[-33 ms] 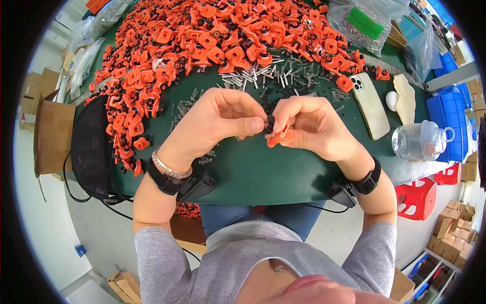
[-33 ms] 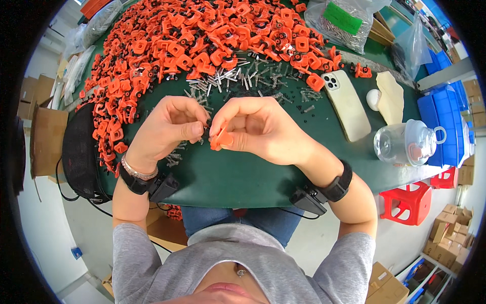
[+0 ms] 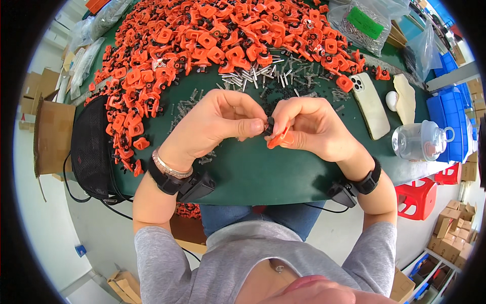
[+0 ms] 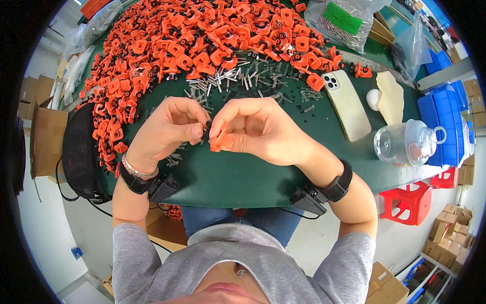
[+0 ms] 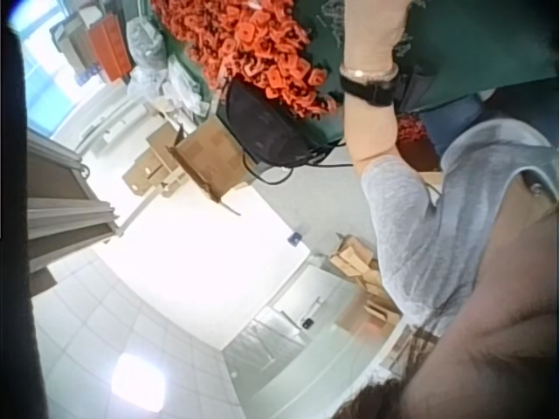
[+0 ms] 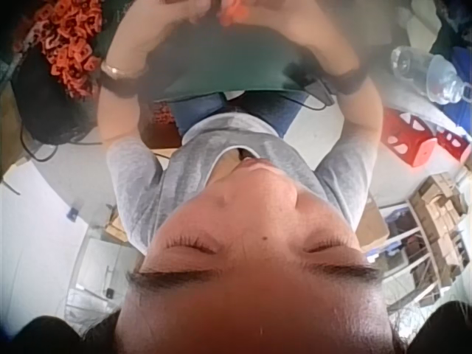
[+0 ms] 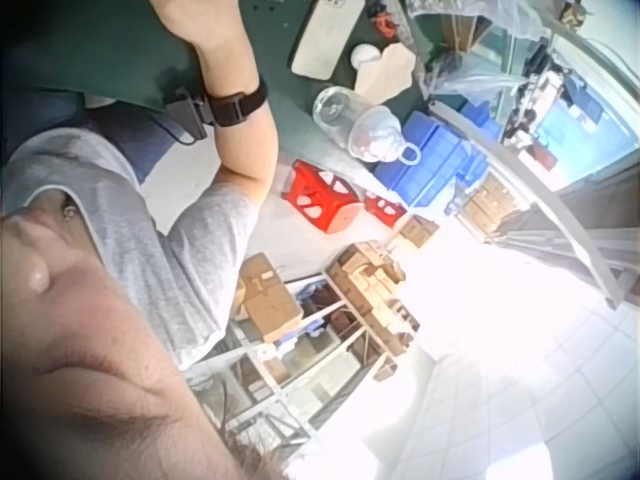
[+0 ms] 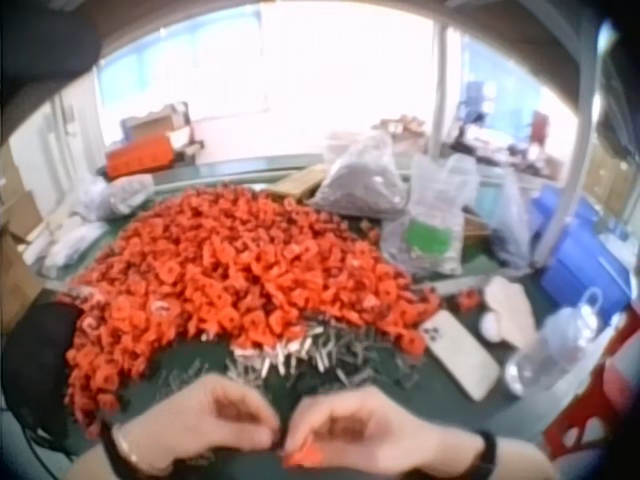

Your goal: Insert metal pins or screws into red plastic components on a workbench.

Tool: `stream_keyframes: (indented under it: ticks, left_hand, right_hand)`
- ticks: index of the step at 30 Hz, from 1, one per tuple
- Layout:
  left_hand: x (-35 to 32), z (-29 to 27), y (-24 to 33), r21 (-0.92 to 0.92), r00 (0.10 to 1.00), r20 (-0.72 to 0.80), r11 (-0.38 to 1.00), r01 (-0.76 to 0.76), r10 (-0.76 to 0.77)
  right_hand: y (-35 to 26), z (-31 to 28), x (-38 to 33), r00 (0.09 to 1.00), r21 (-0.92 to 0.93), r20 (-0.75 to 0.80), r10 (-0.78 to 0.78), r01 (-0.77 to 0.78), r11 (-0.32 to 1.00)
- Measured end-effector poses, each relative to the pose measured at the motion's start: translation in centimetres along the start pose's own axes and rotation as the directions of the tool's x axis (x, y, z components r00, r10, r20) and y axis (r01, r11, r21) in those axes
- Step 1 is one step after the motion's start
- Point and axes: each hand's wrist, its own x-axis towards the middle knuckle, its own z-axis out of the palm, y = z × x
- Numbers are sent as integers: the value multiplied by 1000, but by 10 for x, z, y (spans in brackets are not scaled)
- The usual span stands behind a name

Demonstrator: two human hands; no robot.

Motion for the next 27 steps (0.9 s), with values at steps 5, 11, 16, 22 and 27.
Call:
stream_keyframes:
  ticks: [5, 11, 16, 22, 27]
  left_hand:
    - [6, -7, -18, -229, 966, 226, 957, 179, -126]
    - [10, -11, -30, -356, 899, 401, 874, 330, -176]
    - [11, -13, -35, -351, 878, 405, 844, 406, -254]
    - [11, -12, -36, -359, 890, 391, 851, 384, -236]
    - [10, -12, -36, -349, 891, 382, 854, 386, -246]
  right_hand:
    - [2, 1, -4, 988, 32, 140, 57, -62, 998]
    - [0, 3, -3, 971, 34, 196, 135, -144, 989]
    - [-3, 2, -5, 967, -13, 204, 150, -151, 989]
    - [-3, 1, -4, 973, -21, 190, 132, -130, 991]
    - [-3, 2, -4, 974, 25, 175, 146, -153, 988]
